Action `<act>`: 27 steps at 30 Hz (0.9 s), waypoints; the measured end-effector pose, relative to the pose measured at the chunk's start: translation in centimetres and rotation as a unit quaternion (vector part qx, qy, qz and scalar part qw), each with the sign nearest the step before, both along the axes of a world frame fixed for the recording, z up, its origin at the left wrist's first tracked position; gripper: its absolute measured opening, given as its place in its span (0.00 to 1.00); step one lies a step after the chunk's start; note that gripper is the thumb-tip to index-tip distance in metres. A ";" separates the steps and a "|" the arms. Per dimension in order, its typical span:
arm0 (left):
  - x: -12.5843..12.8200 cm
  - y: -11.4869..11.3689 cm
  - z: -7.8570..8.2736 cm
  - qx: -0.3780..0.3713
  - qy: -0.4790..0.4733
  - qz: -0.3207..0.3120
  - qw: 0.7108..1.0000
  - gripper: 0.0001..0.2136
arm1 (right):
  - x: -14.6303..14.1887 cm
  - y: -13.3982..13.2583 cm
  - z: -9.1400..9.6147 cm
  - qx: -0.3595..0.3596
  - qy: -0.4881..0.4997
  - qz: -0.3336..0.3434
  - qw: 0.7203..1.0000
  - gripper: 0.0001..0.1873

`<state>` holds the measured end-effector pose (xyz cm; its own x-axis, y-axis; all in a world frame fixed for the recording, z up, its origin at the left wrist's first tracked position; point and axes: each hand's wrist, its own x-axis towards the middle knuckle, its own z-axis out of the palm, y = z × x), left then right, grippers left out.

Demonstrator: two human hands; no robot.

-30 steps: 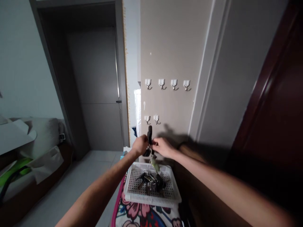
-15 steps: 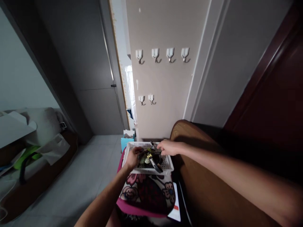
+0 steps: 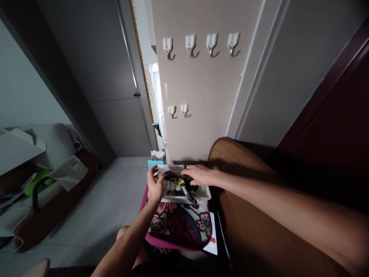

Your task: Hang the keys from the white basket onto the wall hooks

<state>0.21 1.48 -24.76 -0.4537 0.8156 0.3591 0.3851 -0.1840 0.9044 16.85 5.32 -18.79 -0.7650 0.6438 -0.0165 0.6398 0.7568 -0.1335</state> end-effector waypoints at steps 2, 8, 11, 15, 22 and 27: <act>0.3 -0.4 0.0 0.033 0.090 -0.012 0.995 0.16 | -0.2 -0.4 0.3 0.018 0.012 0.041 0.999 0.23; 1.0 -0.2 -0.2 -0.010 0.294 -0.234 0.927 0.14 | -0.9 -1.2 -0.1 0.049 -0.015 0.119 0.992 0.14; 1.0 0.0 -0.3 -0.030 0.301 -0.235 0.924 0.14 | -1.1 -0.8 -0.8 0.020 0.035 0.106 0.994 0.13; 0.9 -0.1 0.2 -0.032 0.262 -0.233 0.936 0.14 | -1.4 -0.2 -1.0 -0.022 0.137 0.067 0.988 0.13; 1.8 0.2 1.4 -0.063 0.054 -0.307 0.948 0.11 | -1.9 0.1 0.2 -0.085 0.276 -0.090 0.953 0.10; 3.4 0.8 1.5 -0.073 -0.109 -0.312 0.941 0.11 | -1.8 0.6 1.0 -0.143 0.376 -0.130 0.906 0.11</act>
<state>3.60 2.31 -23.26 0.0808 0.9810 0.1766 0.0451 -0.1806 0.9825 15.09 5.94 -17.80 -0.4524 0.8555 0.2520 0.4386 0.4594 -0.7724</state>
